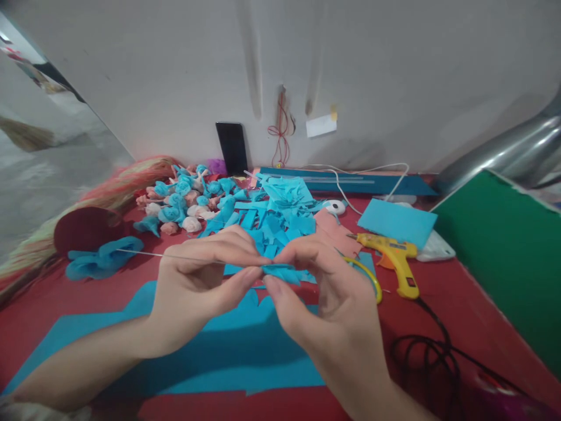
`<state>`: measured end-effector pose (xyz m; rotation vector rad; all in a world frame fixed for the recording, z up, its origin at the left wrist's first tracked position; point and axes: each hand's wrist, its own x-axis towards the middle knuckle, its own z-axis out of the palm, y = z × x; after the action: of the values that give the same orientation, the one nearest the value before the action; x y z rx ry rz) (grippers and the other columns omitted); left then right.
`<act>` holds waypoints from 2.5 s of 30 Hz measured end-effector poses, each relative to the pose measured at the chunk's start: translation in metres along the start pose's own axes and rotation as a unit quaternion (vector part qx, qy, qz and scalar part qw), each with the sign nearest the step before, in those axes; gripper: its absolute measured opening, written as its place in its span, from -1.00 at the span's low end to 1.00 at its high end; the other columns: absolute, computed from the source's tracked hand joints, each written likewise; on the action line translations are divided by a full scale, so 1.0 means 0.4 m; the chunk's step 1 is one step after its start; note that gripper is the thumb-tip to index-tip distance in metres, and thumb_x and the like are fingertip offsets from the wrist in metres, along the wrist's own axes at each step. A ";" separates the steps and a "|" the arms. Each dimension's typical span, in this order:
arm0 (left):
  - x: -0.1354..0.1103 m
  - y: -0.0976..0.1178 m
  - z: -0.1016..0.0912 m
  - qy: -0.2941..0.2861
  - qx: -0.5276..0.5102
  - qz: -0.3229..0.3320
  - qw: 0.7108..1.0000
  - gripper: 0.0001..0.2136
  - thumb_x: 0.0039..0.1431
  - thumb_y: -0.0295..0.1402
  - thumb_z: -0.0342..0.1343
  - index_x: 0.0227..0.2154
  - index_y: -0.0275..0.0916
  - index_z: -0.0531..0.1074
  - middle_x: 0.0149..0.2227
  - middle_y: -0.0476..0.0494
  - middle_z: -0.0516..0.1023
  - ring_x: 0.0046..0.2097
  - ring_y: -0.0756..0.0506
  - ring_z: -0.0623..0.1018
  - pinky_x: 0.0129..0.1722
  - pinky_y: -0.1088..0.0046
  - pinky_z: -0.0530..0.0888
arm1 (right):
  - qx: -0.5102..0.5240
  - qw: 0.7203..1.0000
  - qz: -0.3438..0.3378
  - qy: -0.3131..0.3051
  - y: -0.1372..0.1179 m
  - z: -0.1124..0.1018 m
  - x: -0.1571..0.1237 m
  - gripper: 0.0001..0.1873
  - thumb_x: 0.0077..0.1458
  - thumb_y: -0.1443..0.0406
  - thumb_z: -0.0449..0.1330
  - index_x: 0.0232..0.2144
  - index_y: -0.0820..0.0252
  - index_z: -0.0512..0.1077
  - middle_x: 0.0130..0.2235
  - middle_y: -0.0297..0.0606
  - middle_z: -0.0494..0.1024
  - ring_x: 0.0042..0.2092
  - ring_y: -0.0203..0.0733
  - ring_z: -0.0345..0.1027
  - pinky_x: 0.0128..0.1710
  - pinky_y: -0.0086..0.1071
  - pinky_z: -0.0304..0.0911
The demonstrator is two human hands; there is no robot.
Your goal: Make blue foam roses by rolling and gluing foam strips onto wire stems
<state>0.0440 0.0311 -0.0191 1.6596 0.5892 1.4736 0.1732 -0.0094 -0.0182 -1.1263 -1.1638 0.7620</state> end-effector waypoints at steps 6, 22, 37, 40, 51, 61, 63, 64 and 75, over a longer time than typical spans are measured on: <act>0.000 0.000 0.001 0.000 0.014 0.037 0.999 -0.91 -0.09 -0.56 0.22 -0.57 -0.25 0.54 -0.63 -0.04 0.55 -0.53 0.00 0.46 -0.48 0.43 0.41 | 0.011 1.000 0.003 -0.001 -0.002 0.003 -0.003 -0.78 -0.21 0.42 0.23 -0.54 -0.07 0.50 -0.54 -0.49 0.42 -0.53 -0.39 0.35 -0.54 -0.65 0.36; 0.001 0.001 0.003 -0.011 0.026 0.048 0.998 -0.90 -0.08 -0.60 0.20 -0.55 -0.28 0.53 -0.59 -0.09 0.57 -0.51 -0.02 0.49 -0.44 0.41 0.43 | 0.037 0.997 0.064 -0.026 -0.015 0.003 -0.006 -0.80 -0.17 0.40 0.23 -0.53 -0.08 0.51 -0.54 -0.48 0.39 -0.50 -0.41 0.36 -0.53 -0.70 0.31; -0.003 -0.004 -0.002 -0.019 0.025 0.068 0.997 -0.89 -0.09 -0.55 0.24 -0.50 -0.21 0.55 -0.54 -0.08 0.60 -0.48 -0.04 0.51 -0.42 0.38 0.46 | 0.111 0.972 0.191 -0.085 0.001 -0.015 -0.019 -0.97 -0.05 0.19 0.27 -0.47 -0.10 0.47 -0.56 -0.45 0.32 -0.60 -0.38 0.11 -0.61 -0.58 0.21; -0.004 -0.006 -0.004 -0.028 0.018 0.068 0.997 -0.86 -0.05 -0.53 0.23 -0.45 -0.14 0.57 -0.54 -0.03 0.60 -0.48 -0.03 0.50 -0.40 0.36 0.45 | 0.136 0.963 0.209 -0.102 0.000 -0.015 -0.018 -0.96 -0.05 0.19 0.27 -0.46 -0.09 0.46 -0.51 -0.46 0.35 -0.58 -0.39 0.15 -0.59 -0.58 0.23; -0.012 -0.007 -0.009 -0.026 -0.013 0.023 0.999 -0.82 -0.06 -0.53 0.23 -0.40 -0.10 0.59 -0.52 -0.03 0.52 -0.44 -0.01 0.45 -0.48 0.45 0.42 | 0.074 0.981 0.154 -0.094 -0.003 -0.020 -0.019 -0.91 -0.07 0.16 0.27 -0.42 -0.07 0.52 -0.43 -0.36 0.49 -0.42 -0.26 0.38 -0.49 -0.50 0.37; -0.008 -0.004 -0.008 -0.026 -0.026 -0.039 0.999 -0.92 -0.06 -0.50 0.24 -0.50 -0.18 0.57 -0.53 -0.03 0.50 -0.41 -0.01 0.47 -0.42 0.45 0.45 | 0.098 0.973 0.173 -0.118 -0.001 -0.021 -0.019 -0.94 -0.04 0.21 0.25 -0.43 -0.06 0.53 -0.47 -0.41 0.50 -0.43 -0.38 0.37 -0.46 -0.65 0.31; -0.008 -0.007 -0.009 -0.031 -0.046 -0.043 0.998 -0.92 -0.05 -0.49 0.25 -0.50 -0.16 0.57 -0.52 -0.03 0.49 -0.40 0.00 0.47 -0.40 0.45 0.45 | 0.117 0.970 0.180 -0.110 -0.004 -0.014 -0.017 -0.94 -0.07 0.23 0.27 -0.44 -0.05 0.54 -0.50 -0.41 0.49 -0.45 -0.40 0.36 -0.46 -0.66 0.30; -0.008 -0.009 -0.009 -0.034 -0.054 -0.044 0.997 -0.92 -0.05 -0.48 0.25 -0.49 -0.16 0.57 -0.51 -0.03 0.49 -0.40 0.00 0.47 -0.40 0.46 0.45 | 0.121 0.970 0.183 -0.105 -0.005 -0.011 -0.015 -0.95 -0.08 0.23 0.27 -0.45 -0.04 0.54 -0.50 -0.41 0.49 -0.45 -0.40 0.35 -0.47 -0.65 0.30; -0.007 -0.015 -0.007 -0.054 -0.147 -0.128 0.979 -0.86 -0.05 -0.46 0.25 -0.46 -0.05 0.61 -0.50 -0.04 0.48 -0.41 0.01 0.44 -0.58 0.57 0.45 | 0.147 0.958 0.220 -0.107 -0.006 -0.007 -0.015 -0.91 -0.11 0.18 0.30 -0.51 0.02 0.48 -0.48 -0.41 0.49 -0.43 -0.33 0.33 -0.39 -0.50 0.32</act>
<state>0.0419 0.0329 -0.0258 1.3689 0.4788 1.2119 0.1740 -0.0162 -0.0177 -1.0790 -0.9399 1.3841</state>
